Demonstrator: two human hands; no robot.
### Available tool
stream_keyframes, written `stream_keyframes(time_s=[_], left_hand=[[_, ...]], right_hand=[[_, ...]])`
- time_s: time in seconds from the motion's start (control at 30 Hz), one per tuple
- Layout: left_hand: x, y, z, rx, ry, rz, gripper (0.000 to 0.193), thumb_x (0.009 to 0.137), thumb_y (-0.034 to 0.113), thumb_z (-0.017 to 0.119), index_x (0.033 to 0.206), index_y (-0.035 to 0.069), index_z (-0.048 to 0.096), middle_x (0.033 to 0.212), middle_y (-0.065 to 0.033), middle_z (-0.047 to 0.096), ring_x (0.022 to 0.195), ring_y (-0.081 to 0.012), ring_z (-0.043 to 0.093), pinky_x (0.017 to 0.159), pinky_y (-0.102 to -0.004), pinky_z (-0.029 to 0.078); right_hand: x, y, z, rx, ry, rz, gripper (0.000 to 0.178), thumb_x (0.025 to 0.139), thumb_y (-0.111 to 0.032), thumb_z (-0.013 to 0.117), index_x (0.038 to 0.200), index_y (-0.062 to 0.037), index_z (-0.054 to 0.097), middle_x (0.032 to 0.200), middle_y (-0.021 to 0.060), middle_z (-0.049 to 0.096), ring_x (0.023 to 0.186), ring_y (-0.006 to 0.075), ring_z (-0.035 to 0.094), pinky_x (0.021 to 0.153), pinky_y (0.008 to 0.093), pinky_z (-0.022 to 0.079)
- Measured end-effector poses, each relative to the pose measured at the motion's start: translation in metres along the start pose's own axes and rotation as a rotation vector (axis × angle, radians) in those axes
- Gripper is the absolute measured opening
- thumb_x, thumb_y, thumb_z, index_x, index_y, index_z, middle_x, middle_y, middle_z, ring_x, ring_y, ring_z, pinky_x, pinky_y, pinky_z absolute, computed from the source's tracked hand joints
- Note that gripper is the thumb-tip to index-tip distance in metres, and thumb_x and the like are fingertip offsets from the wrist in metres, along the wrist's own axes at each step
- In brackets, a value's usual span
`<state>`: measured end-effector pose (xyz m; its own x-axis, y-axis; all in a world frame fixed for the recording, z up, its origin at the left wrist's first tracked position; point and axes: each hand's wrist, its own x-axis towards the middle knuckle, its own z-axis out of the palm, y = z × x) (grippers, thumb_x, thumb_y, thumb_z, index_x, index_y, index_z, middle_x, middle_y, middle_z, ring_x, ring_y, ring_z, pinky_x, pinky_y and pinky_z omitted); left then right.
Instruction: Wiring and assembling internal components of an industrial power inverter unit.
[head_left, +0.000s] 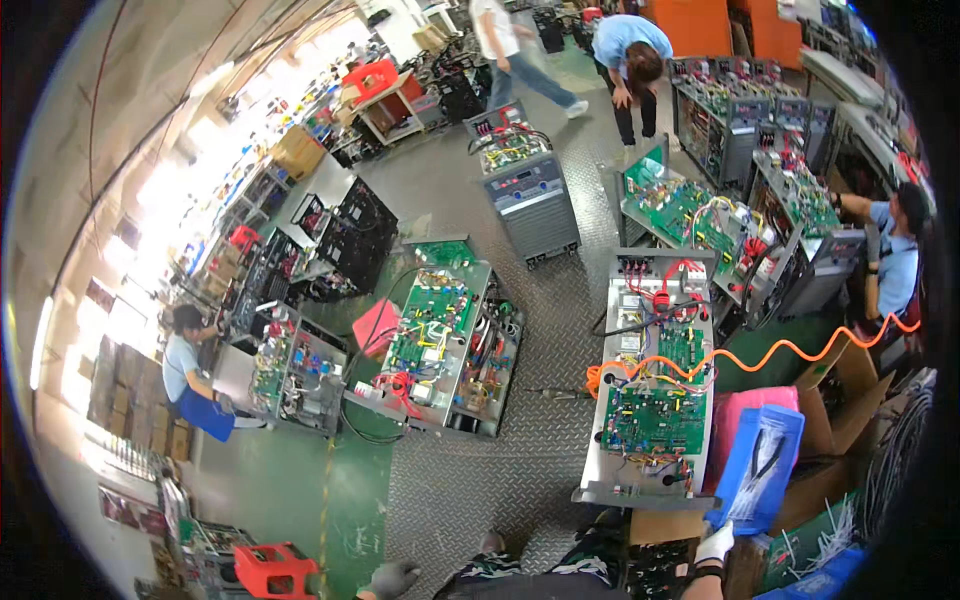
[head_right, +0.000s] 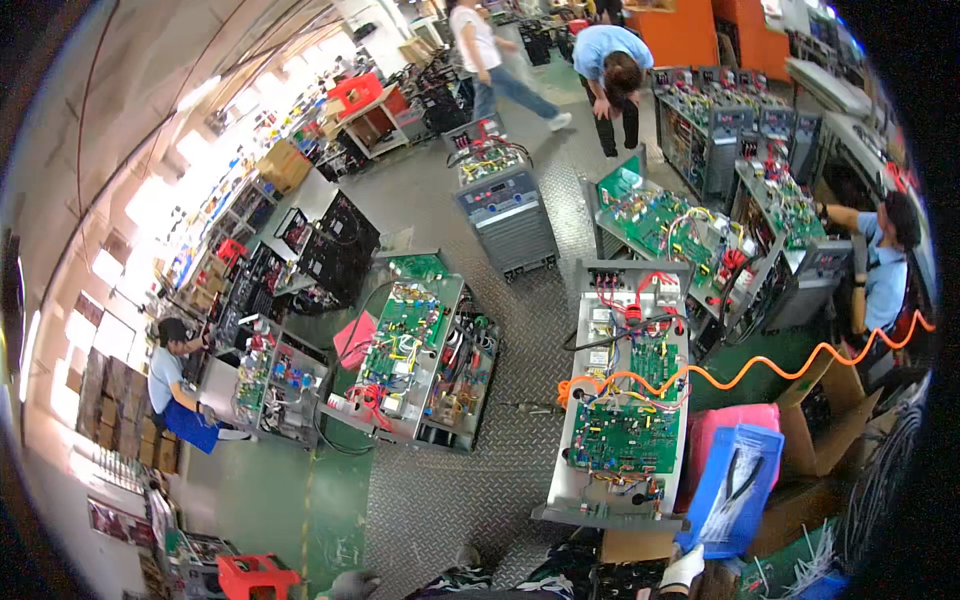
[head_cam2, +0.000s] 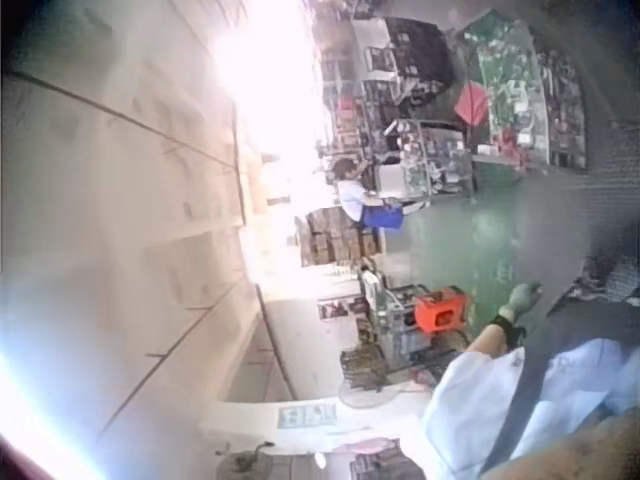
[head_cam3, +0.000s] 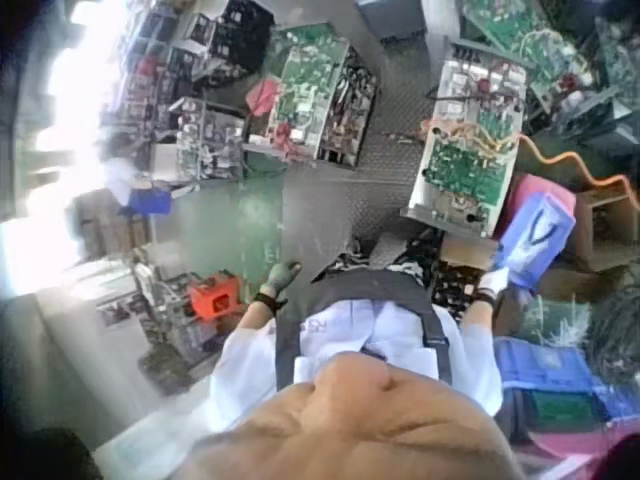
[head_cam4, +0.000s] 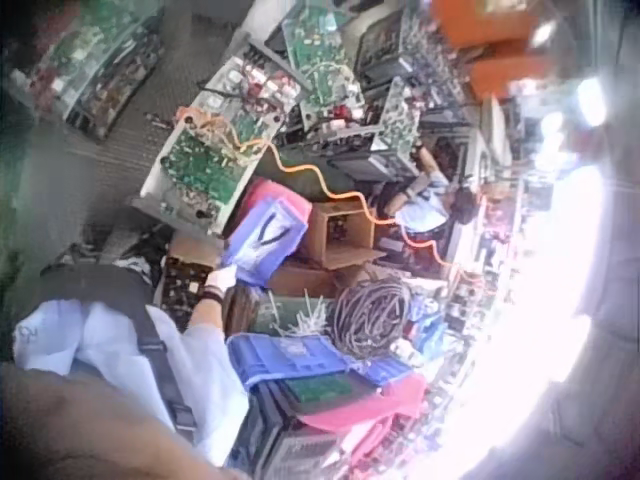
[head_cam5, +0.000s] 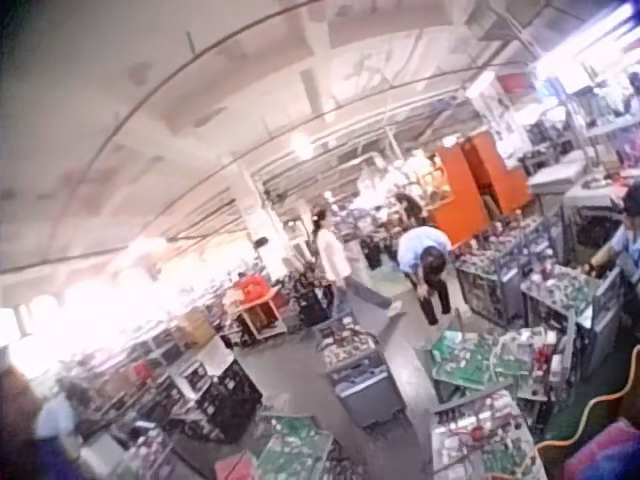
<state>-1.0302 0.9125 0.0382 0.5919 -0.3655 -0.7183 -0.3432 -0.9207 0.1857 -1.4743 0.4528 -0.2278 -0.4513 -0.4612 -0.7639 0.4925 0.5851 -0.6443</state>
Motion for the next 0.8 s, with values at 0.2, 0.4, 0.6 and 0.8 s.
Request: stream_keyframes(time_s=[0.2, 0.4, 0.6, 0.8], left_hand=[[0.018, -0.073, 0.008, 0.028, -0.02, 0.084, 0.042, 0.086, 0.045, 0.051, 0.112, 0.016, 0.065, 0.102, -0.0159, 0.066, 0.096, -0.0347, 0.062, 0.086, -0.0443, 0.047], [-0.013, -0.191, 0.003, -0.189, 0.149, 0.048, 0.036, 0.085, 0.035, 0.059, 0.107, 0.006, 0.065, 0.103, -0.0165, 0.066, 0.097, -0.0344, 0.061, 0.082, -0.0407, 0.048], [-0.046, -0.299, 0.047, -0.355, 0.175, -0.274, 0.032, 0.081, 0.026, 0.065, 0.103, 0.003, 0.066, 0.099, -0.0169, 0.067, 0.092, -0.0305, 0.064, 0.079, -0.0399, 0.048], [-0.038, -0.251, 0.11, -0.27, 0.136, -0.285, 0.037, 0.083, 0.037, 0.063, 0.103, 0.006, 0.067, 0.101, -0.0176, 0.067, 0.091, -0.0315, 0.064, 0.077, -0.0419, 0.049]], right_hand=[[-0.065, -0.014, 0.0, -0.025, -0.114, -0.187, 0.031, 0.086, -0.035, 0.052, 0.094, -0.0051, 0.058, 0.085, 0.0087, 0.06, 0.072, 0.0225, 0.059, 0.063, 0.0331, 0.05], [-0.067, -0.034, -0.016, -0.019, -0.175, -0.338, 0.031, 0.087, -0.03, 0.05, 0.095, -0.0001, 0.055, 0.09, 0.013, 0.057, 0.078, 0.0282, 0.06, 0.066, 0.0382, 0.051], [-0.048, -0.07, -0.028, -0.16, -0.341, -0.284, 0.021, 0.089, -0.02, 0.049, 0.101, -0.0043, 0.053, 0.089, 0.0115, 0.057, 0.074, 0.0249, 0.058, 0.063, 0.037, 0.053], [-0.06, -0.087, -0.012, -0.344, -0.432, -0.372, 0.016, 0.091, -0.013, 0.047, 0.104, -0.0057, 0.052, 0.089, 0.0105, 0.056, 0.076, 0.0225, 0.058, 0.061, 0.0346, 0.053]])
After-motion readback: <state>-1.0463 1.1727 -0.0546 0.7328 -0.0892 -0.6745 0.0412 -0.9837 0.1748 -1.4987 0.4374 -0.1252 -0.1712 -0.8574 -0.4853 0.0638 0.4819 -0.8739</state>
